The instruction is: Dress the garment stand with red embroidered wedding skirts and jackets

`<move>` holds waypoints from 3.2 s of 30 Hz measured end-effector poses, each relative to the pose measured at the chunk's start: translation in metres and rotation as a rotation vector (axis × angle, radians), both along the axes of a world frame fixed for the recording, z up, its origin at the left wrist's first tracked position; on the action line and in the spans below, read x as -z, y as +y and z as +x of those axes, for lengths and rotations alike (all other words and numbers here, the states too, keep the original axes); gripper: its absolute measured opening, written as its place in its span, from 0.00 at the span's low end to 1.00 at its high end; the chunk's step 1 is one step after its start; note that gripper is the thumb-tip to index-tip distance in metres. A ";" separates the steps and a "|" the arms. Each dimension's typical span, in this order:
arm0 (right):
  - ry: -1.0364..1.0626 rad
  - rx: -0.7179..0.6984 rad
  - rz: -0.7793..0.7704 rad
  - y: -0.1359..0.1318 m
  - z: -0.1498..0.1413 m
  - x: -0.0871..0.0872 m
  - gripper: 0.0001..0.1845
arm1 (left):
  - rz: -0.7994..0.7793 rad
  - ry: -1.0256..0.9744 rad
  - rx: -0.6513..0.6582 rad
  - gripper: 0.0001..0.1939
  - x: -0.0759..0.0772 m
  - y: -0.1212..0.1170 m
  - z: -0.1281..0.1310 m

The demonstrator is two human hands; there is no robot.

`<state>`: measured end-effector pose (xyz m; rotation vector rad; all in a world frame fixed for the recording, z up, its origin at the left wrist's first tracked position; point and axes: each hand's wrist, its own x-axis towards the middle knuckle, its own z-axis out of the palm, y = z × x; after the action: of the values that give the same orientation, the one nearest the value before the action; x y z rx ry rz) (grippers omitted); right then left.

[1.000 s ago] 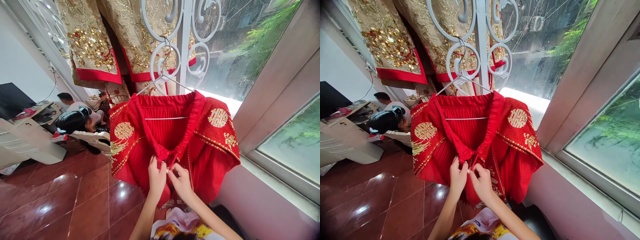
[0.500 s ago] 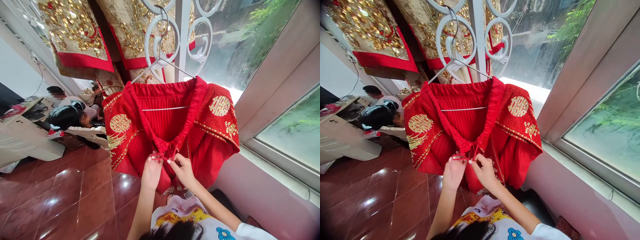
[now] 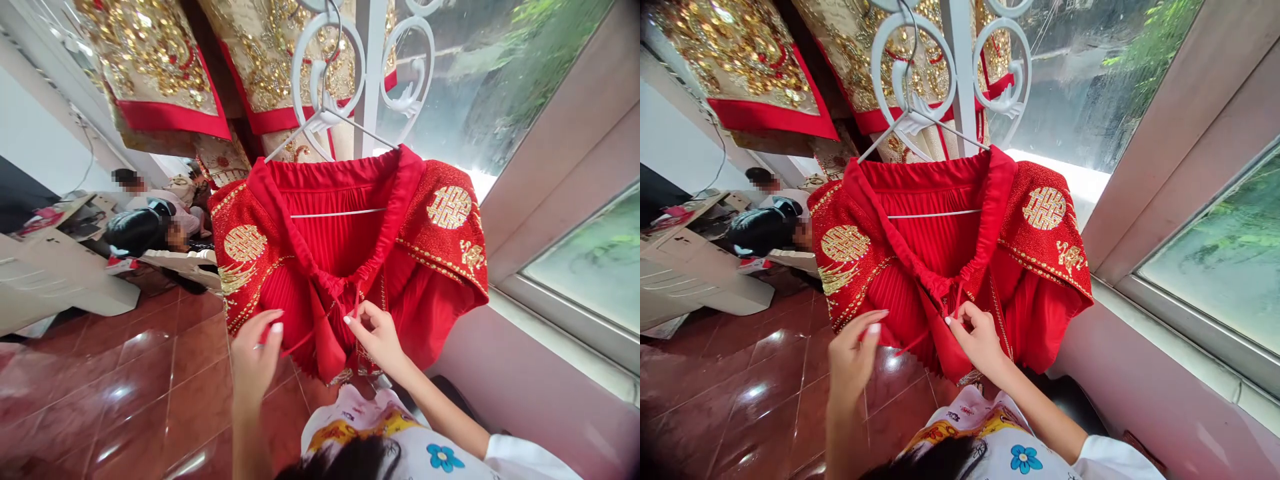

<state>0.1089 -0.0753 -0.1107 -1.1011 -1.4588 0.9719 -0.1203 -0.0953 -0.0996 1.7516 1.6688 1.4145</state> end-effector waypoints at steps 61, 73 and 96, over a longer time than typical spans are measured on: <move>-0.737 0.191 0.610 0.047 0.064 -0.145 0.13 | 0.449 0.127 0.057 0.06 -0.128 0.084 0.080; -0.317 0.000 0.126 0.059 0.079 -0.164 0.14 | 0.298 0.380 0.325 0.06 -0.149 0.076 0.032; -0.697 0.017 0.869 0.094 0.038 -0.150 0.13 | 0.165 -0.120 0.444 0.06 -0.144 0.119 0.110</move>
<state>0.1467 0.0190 0.0394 -0.7907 -2.1162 -0.1564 -0.0102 0.0234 0.0445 1.9284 1.0399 1.4380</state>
